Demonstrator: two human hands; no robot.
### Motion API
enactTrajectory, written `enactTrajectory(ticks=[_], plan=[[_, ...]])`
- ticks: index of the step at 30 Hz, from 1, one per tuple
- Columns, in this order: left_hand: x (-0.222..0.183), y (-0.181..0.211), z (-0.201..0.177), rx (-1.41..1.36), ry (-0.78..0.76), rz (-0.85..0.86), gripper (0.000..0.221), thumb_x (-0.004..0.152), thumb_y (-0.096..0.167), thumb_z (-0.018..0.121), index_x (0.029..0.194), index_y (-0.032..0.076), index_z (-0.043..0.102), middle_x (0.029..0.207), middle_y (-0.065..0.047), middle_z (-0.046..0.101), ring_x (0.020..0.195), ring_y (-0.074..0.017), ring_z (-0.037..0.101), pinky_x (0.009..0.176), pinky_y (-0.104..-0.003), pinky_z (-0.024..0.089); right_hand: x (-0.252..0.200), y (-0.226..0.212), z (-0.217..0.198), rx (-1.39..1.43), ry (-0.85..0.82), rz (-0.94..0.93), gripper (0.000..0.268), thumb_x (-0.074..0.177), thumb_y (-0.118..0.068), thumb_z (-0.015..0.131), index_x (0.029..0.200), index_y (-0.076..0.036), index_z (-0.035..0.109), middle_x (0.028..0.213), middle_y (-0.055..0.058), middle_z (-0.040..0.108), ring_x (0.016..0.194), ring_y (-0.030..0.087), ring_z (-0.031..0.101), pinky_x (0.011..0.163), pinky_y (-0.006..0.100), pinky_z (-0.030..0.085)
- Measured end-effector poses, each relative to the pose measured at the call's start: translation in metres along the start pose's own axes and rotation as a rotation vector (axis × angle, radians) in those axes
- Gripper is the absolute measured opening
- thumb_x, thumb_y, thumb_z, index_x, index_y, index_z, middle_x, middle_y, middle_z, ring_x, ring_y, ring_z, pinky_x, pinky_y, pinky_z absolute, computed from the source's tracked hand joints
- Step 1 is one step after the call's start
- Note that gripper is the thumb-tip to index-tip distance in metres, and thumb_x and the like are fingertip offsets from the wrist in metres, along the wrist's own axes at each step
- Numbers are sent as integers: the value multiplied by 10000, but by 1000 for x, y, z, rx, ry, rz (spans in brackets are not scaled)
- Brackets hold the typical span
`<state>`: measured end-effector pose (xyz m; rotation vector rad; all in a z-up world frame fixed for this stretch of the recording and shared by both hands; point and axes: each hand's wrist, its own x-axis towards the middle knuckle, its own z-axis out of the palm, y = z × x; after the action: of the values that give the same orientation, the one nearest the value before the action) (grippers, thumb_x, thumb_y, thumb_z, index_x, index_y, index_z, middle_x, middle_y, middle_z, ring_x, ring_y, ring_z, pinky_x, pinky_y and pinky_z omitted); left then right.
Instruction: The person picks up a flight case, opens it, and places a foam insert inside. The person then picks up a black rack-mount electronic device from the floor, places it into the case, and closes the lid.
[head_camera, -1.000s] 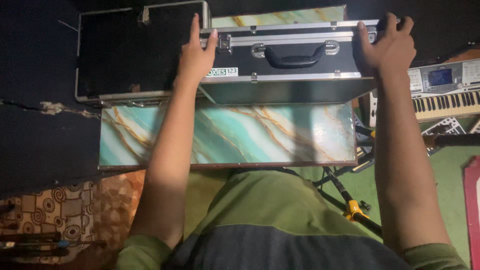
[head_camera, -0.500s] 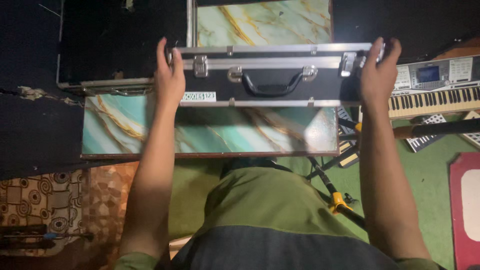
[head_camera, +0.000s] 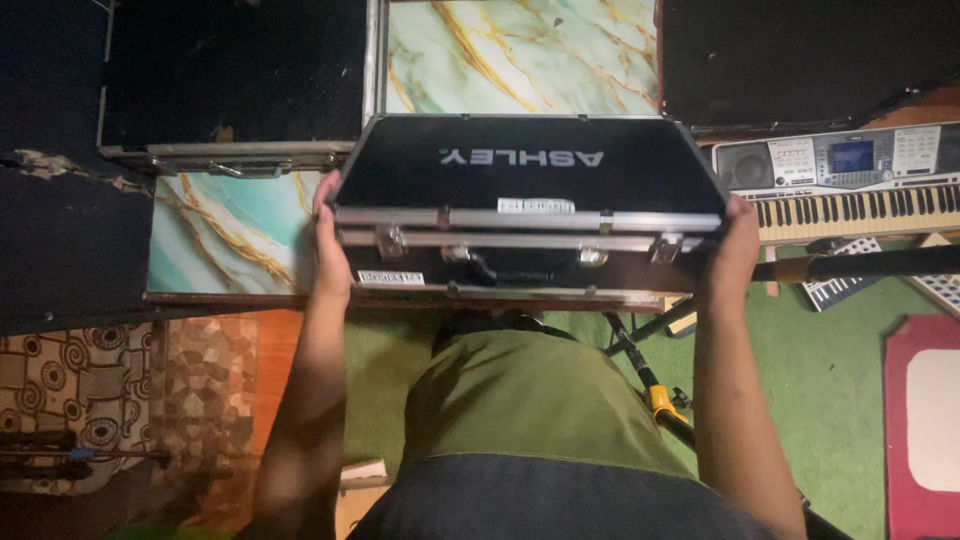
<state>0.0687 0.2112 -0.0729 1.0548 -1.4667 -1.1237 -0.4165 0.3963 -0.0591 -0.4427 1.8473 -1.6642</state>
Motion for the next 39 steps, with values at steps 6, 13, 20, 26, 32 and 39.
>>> enactTrajectory(ticks=[6,13,20,26,32,39], plan=[[-58,-4,-5,-332,-59,-228,725,975,242,434,1670,108,278,1760,-69,247,817,-166,400,724,-239,326,-16,56,-22,95,-117,-240,560,1024,-303,444,1443,47,570,1390,141,630,1295,233,587,1151,348,421],[-75,-18,-2,-346,-96,-365,749,949,37,492,1651,92,236,1723,-125,257,1500,-173,375,1056,-245,358,-29,90,-30,50,-203,-329,629,1032,-349,434,1484,82,504,1398,157,604,1304,241,559,1143,350,410],[-85,-38,0,-92,-102,-258,648,1036,69,542,1627,27,278,1691,-147,334,1528,-190,345,1222,-295,264,-39,119,-37,-83,-169,-333,625,1026,-301,421,1520,78,474,1440,194,582,1351,275,541,1180,373,379],[-82,-22,-1,117,-91,-428,689,1011,169,579,1648,126,319,1545,-212,512,1223,-313,523,1019,-280,399,-37,102,-41,3,-239,-195,582,998,-181,507,1524,64,456,1478,218,546,1384,274,522,1202,385,361],[-58,15,19,918,-157,-131,715,969,302,612,1596,99,335,1647,-269,283,1504,-417,257,1173,-562,225,-43,39,-16,-906,-235,-288,759,912,-150,541,1649,-127,362,1547,328,376,1437,450,360,1187,608,223],[-51,29,140,1169,-530,213,630,1023,483,499,1576,202,390,1683,-214,203,1546,-454,158,1198,-693,80,-62,40,88,-1214,-572,-725,631,1067,-379,409,1635,-126,302,1706,200,148,1566,415,81,1205,648,0]])
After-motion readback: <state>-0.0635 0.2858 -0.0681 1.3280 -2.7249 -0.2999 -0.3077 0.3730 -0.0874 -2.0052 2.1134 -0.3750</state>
